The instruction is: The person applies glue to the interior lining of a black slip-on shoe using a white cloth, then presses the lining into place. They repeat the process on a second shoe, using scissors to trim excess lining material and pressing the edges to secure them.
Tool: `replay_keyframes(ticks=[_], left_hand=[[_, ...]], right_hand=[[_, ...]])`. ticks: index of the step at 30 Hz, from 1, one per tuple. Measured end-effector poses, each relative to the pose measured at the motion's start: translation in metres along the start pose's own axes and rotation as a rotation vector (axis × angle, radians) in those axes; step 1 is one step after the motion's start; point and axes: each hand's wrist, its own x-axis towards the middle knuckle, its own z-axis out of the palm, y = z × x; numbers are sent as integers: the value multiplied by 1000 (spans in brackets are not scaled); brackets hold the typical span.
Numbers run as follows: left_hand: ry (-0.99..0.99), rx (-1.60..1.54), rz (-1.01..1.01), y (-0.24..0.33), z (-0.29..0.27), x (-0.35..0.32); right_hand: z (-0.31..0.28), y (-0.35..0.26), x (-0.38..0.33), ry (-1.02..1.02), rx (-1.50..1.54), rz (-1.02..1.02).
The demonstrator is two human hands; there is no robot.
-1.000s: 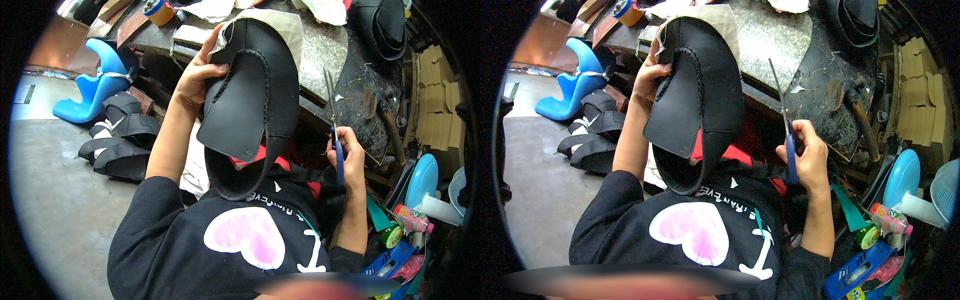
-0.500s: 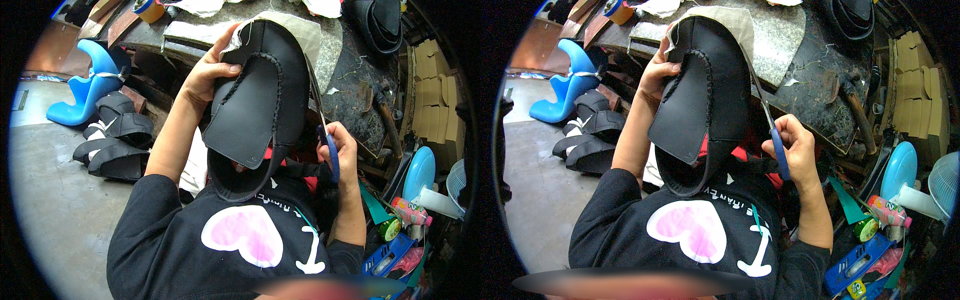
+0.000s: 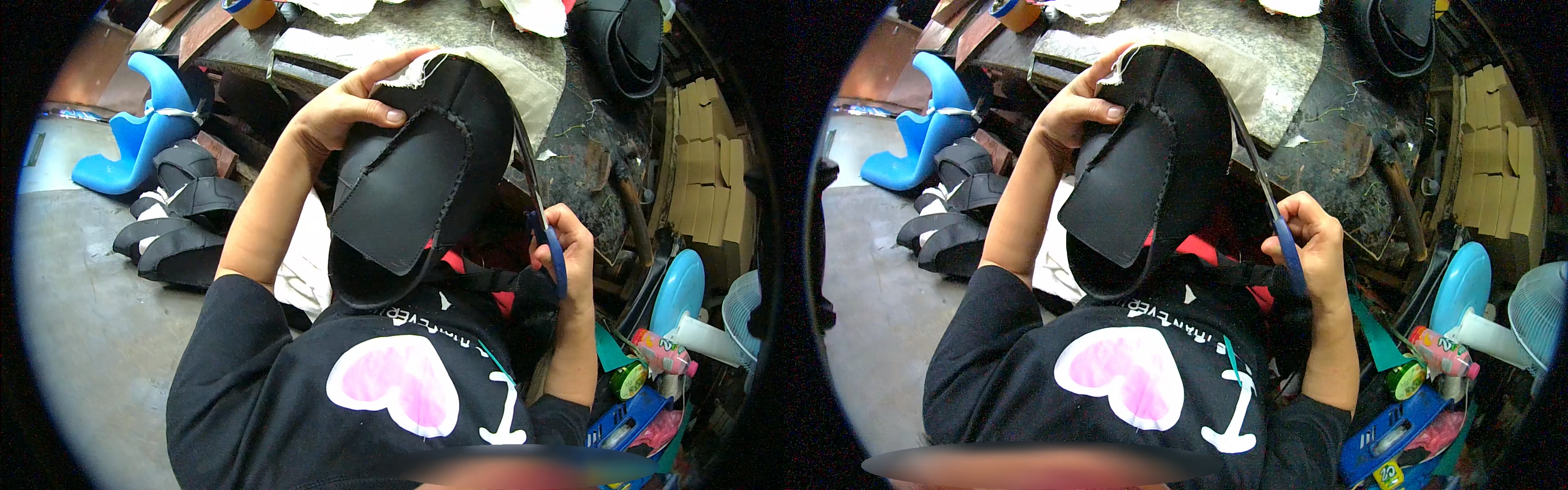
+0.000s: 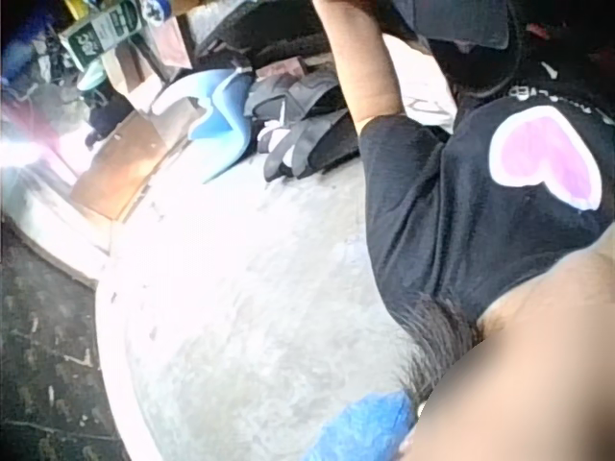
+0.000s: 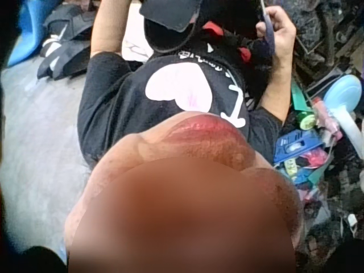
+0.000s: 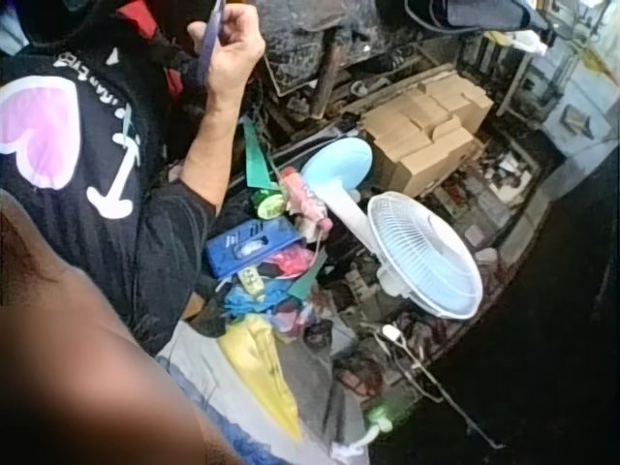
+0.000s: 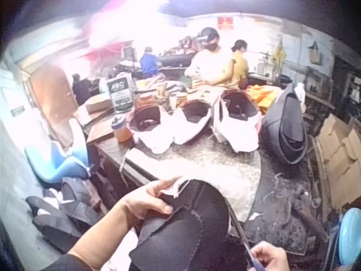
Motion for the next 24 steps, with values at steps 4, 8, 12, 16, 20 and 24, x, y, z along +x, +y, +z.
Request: replay_keyframes(ticks=[4,8,12,16,20,24], left_hand=[[-80,75,-107,3,2,2],[-109,177,-130,5,3,2],[-141,175,-195,7,2,-1],[-180,159,-216,3,2,-1],[-172,188,-225,1,0,-1],[-223,236,-200,6,-4,-3]], right_hand=[[-7,-4,4,-32,-142,-8],[-12,-9,1,-32,-77,36],[-12,-10,-3,-75,-49,33],[-6,-6,-1,-127,17,-4],[-5,-4,-4,-93,52,54],[-13,-8,-9,-114,17,151]])
